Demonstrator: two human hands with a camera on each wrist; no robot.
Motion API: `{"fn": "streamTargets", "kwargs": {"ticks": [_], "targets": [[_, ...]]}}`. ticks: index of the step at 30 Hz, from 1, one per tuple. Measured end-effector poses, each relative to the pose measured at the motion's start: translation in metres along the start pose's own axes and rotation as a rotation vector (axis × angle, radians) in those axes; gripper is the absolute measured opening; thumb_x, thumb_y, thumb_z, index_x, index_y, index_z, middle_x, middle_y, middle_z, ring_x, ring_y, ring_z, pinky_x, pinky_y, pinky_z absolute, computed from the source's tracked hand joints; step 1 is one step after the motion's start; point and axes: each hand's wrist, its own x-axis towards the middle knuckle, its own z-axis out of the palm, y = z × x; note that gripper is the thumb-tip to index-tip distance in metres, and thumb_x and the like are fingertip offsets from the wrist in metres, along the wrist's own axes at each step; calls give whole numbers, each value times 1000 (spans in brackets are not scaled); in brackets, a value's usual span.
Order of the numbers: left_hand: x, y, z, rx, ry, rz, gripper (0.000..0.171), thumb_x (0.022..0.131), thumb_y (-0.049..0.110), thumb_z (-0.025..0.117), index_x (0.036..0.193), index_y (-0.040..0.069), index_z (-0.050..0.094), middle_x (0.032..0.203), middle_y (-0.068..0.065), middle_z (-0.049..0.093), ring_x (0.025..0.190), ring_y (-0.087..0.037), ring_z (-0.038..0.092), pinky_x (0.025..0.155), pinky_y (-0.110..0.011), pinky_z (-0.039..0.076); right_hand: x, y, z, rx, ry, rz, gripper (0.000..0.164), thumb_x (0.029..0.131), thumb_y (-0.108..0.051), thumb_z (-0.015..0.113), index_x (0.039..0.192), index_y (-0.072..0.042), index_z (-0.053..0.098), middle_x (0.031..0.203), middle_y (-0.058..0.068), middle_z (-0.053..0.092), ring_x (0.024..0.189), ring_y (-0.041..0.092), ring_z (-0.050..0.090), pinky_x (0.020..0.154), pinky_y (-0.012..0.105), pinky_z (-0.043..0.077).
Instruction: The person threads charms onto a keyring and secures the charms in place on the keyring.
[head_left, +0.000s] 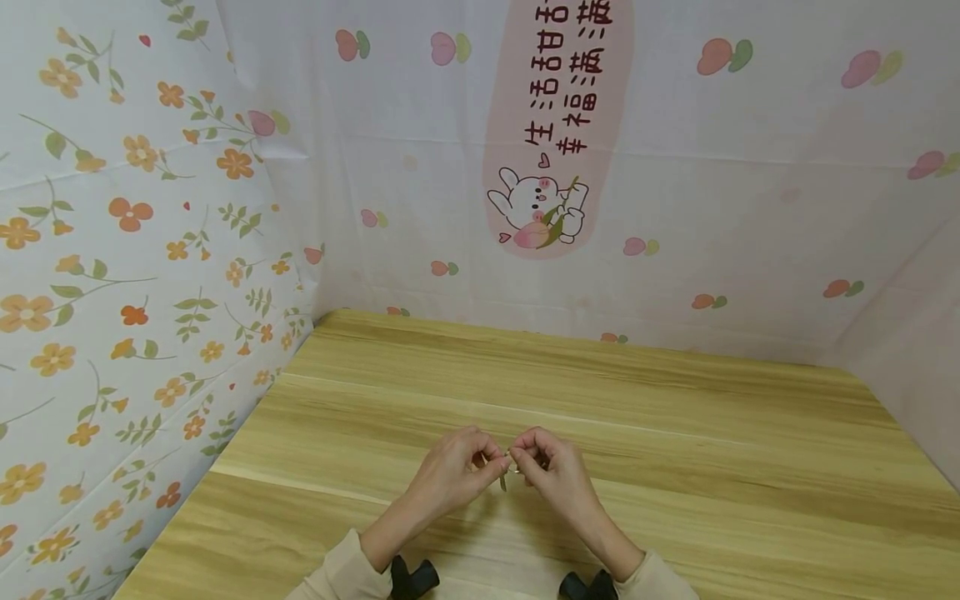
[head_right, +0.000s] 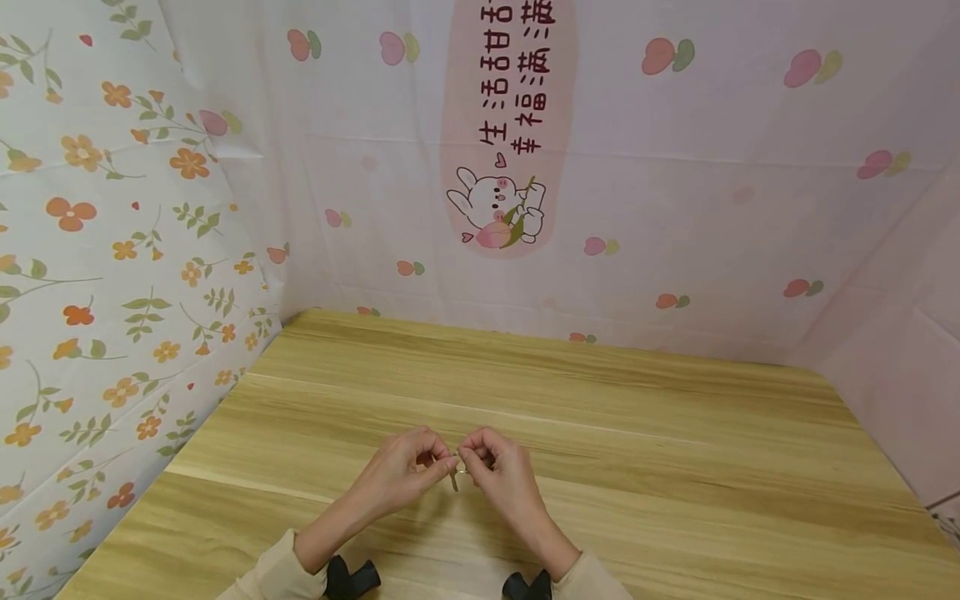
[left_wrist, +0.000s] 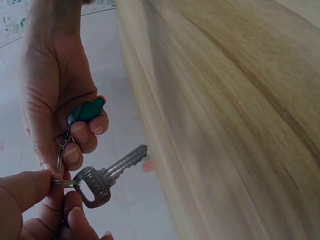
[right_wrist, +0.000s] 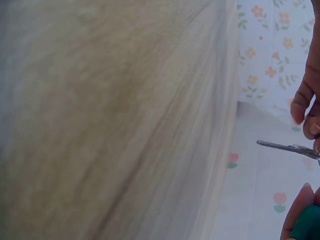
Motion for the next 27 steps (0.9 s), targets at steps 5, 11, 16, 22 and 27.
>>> {"fn": "streamTargets", "kwargs": {"ticks": [5,11,16,22,27], "targets": [[2,0,1,-6,6,29,12,86,16,68,74,13,65,79,3,62,68,-3,54,60,-17,41,1,0,0,1,15,32,6,88,-2,63,82,-4,63,63,2,57,50,1,48,43,19,39],[2,0,2,-5,19,32,11,85,15,69,74,14,65,81,3,62,69,-5,55,60,-17,42,1,1,-2,-6,17,60,6,87,-2,63,81,-4,62,63,2,57,50,1,47,44,19,39],[1,2,2,10,18,-14,11,85,17,69,74,15,66,76,5,60,67,-5,52,59,-17,40,0,2,-2,-8,21,15,6,87,-1,63,82,-3,62,63,4,57,50,0,46,43,19,38],[1,3,2,24,31,-33,12,84,20,69,73,16,66,74,7,58,64,-1,48,56,-17,39,-2,-19,-2,-49,32,-7,9,86,7,61,80,1,61,61,8,56,50,-2,42,43,18,37],[2,1,4,19,55,41,12,83,16,70,72,13,64,77,4,60,65,-5,54,59,-17,41,-2,-22,-2,-55,45,27,10,85,9,60,79,1,61,61,5,55,49,-1,42,43,17,37]]}}
